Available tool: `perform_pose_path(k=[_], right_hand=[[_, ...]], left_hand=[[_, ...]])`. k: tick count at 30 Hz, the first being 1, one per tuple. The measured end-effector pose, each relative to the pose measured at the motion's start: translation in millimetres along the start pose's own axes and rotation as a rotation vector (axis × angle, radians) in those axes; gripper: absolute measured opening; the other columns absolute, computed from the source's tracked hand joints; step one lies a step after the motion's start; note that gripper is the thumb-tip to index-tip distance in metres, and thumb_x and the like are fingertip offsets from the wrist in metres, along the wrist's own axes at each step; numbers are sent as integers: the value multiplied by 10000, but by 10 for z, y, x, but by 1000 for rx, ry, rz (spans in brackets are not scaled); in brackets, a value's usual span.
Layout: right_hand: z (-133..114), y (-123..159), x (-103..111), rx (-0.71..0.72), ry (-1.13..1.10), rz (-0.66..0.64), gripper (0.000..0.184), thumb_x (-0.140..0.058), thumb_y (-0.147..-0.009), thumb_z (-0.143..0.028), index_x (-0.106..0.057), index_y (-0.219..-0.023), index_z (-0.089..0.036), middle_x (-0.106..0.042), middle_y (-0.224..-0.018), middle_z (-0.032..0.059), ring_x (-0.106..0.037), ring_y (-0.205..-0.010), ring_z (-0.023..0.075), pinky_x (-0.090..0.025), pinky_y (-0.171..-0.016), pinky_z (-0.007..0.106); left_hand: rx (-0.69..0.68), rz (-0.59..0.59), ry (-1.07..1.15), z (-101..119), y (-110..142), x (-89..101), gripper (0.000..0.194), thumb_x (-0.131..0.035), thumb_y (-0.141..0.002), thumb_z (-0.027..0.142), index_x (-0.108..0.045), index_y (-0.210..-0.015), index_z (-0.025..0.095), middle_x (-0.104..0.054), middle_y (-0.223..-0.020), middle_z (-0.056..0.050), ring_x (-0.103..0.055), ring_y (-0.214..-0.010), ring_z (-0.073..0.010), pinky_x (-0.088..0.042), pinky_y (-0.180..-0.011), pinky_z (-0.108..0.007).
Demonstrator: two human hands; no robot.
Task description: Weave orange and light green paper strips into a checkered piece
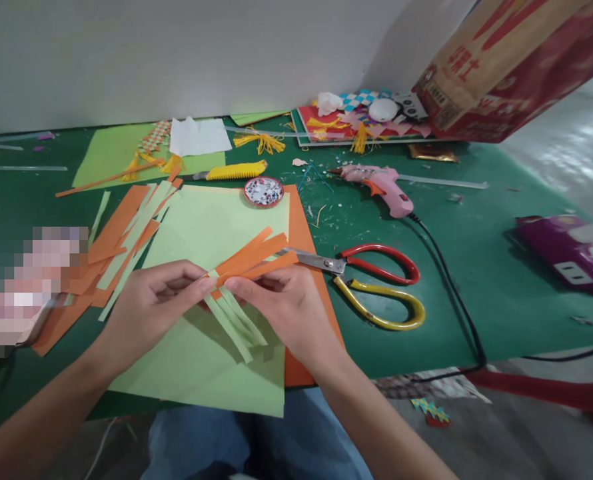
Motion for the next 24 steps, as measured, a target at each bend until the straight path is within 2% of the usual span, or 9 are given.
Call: perform_pose_path(k=[4, 8, 11, 13, 16, 18, 20, 24], right_hand=[[24, 5, -4, -1, 35, -17, 232, -686, -683, -366, -629, -565, -174, -580, -538, -12, -473, -494, 104, -382, -468, 242], [40, -9, -80, -3, -10, -103, 176, -694, -680, -338, -707, -735, -172, -679, -703, 19, -546, -593, 128, -424, -539, 250], [86, -33, -46, -46, -74, -67, 186, -706, -662, -344, -702, -722, -168, -656, -658, 10, -511, -547, 112, -390, -509, 242], [137, -43, -23, -95, -123, -51, 203, -723, -643, -365, -683, -682, -169, -614, -598, -5, -474, -509, 98, -355, -482, 238], [220, -42, -32, -186, -206, -75, 272, -751, -597, -421, -649, -624, -170, -591, -578, 3, -492, -519, 114, -373, -502, 260], [245, -38, -36, -223, -251, -84, 299, -766, -569, -437, -632, -606, -174, -597, -593, 12, -501, -528, 123, -388, -519, 275], [255, -36, -27, -239, -282, -74, 304, -783, -547, -432, -629, -611, -178, -601, -610, 13, -496, -531, 122, -390, -524, 278], [276, -33, -33, -264, -319, -72, 296, -807, -521, -399, -633, -609, -176, -571, -588, -7, -477, -525, 109, -383, -525, 272]], left_hand=[[2, -2, 5, -11, -1, 1, 177, -588, -831, 303, -623, -703, 186, -651, -627, 27, -644, -584, -110, -503, -541, -170], [-19, -12, -12, 2, -5, -8, 173, -594, -833, 290, -611, -695, 187, -641, -594, 44, -646, -560, -94, -490, -505, -139], [-80, 18, -46, 39, 4, 7, 134, -582, -848, 278, -636, -760, 192, -667, -624, 45, -659, -580, -90, -514, -527, -129], [-181, 74, -97, 102, 31, 40, 110, -583, -848, 237, -653, -922, 196, -708, -733, 27, -681, -660, -98, -553, -613, -144], [-444, 149, -196, 278, 127, 58, 321, -609, -805, 122, -603, -1120, 186, -702, -1033, -43, -680, -871, -138, -581, -771, -214], [-583, 154, -227, 362, 189, 36, 408, -610, -779, 63, -580, -1168, 181, -668, -1123, -73, -656, -954, -160, -597, -757, -228], [-654, 154, -242, 405, 219, 23, 439, -605, -768, 34, -576, -1179, 185, -665, -1127, -79, -638, -999, -173, -608, -715, -219], [-687, 157, -283, 441, 224, 16, 427, -611, -772, 40, -584, -1167, 200, -678, -1109, -66, -643, -998, -174, -616, -691, -219]])
Point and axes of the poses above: each hand's wrist, its own y-axis away from the middle knuckle, its own x-axis out of the back of the hand, z = x × y, the point moved 9 cm from there along -y, towards the middle knuckle
